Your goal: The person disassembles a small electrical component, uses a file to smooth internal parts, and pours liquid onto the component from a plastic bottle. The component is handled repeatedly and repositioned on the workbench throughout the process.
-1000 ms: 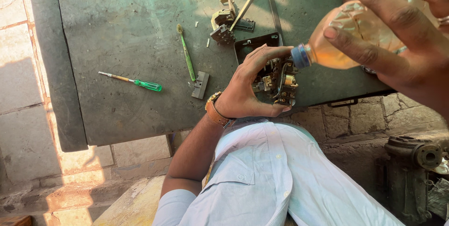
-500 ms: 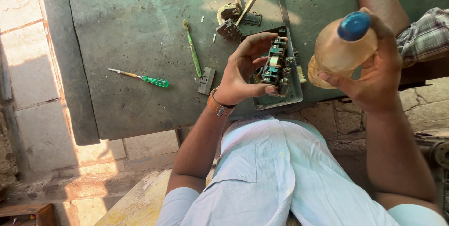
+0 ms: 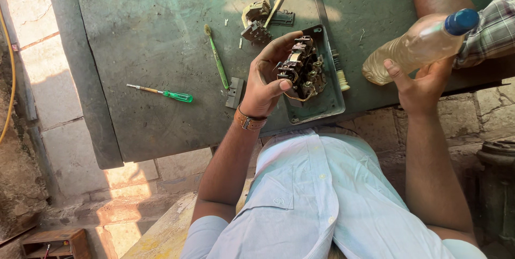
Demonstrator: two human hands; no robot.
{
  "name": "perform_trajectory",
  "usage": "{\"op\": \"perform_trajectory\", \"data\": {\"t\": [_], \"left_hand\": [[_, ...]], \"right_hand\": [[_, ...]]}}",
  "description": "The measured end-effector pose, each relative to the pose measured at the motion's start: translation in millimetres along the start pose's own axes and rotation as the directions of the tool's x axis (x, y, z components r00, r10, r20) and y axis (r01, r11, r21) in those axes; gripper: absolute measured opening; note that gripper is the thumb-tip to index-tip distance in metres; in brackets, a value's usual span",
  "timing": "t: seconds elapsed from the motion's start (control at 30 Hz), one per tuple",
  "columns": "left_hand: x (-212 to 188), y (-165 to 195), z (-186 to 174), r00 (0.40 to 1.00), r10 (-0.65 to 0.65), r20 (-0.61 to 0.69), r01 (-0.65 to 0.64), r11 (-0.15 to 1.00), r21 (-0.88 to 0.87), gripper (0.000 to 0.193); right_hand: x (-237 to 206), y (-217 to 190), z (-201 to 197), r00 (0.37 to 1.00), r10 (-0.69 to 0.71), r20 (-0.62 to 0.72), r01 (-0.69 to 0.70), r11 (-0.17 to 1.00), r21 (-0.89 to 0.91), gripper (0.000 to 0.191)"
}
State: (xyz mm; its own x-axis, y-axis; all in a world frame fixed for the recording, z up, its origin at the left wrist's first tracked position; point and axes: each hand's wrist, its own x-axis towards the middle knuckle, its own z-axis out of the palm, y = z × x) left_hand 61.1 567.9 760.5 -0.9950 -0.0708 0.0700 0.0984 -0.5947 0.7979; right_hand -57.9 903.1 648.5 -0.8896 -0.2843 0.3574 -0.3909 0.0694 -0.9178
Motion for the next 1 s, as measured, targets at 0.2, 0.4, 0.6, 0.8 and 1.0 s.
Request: {"op": "perform_trajectory", "data": {"t": [0.2,0.4,0.6,0.8,1.0], "left_hand": [[3.6,3.9,12.2,0.978,0.162,0.133,-0.21,0.733,0.647,0.089],[5.8,11.4,30.3,0.951,0.153,0.268,-0.308,0.416,0.855,0.092],[5.9,17.2,34.8,0.935,0.167,0.312,-0.353,0.382,0.854,0.092],[2.2,26.4,33.7,0.927,0.198,0.318,-0.373,0.402,0.836,0.095],[0.7,32.5,35.7,0.925,0.224,0.308,-0.38,0.488,0.786,0.107]], "right_hand": [[2.7,-15.1,1.2,0.998,-0.068,0.012,0.069,0.981,-0.184,0.095],[58.0,-106.5,-7.9,0.811,-0.448,0.377,0.585,0.642,-0.495,0.092],[79.7,-208.8,8.0,0.648,-0.389,0.655,0.756,0.23,-0.612,0.062],[97.7,-255.0,15.6,0.544,-0.227,0.808,0.786,-0.201,-0.585,0.056],[102.6,-262.0,17.0,0.516,-0.181,0.837,0.782,-0.3,-0.547,0.056]]}}
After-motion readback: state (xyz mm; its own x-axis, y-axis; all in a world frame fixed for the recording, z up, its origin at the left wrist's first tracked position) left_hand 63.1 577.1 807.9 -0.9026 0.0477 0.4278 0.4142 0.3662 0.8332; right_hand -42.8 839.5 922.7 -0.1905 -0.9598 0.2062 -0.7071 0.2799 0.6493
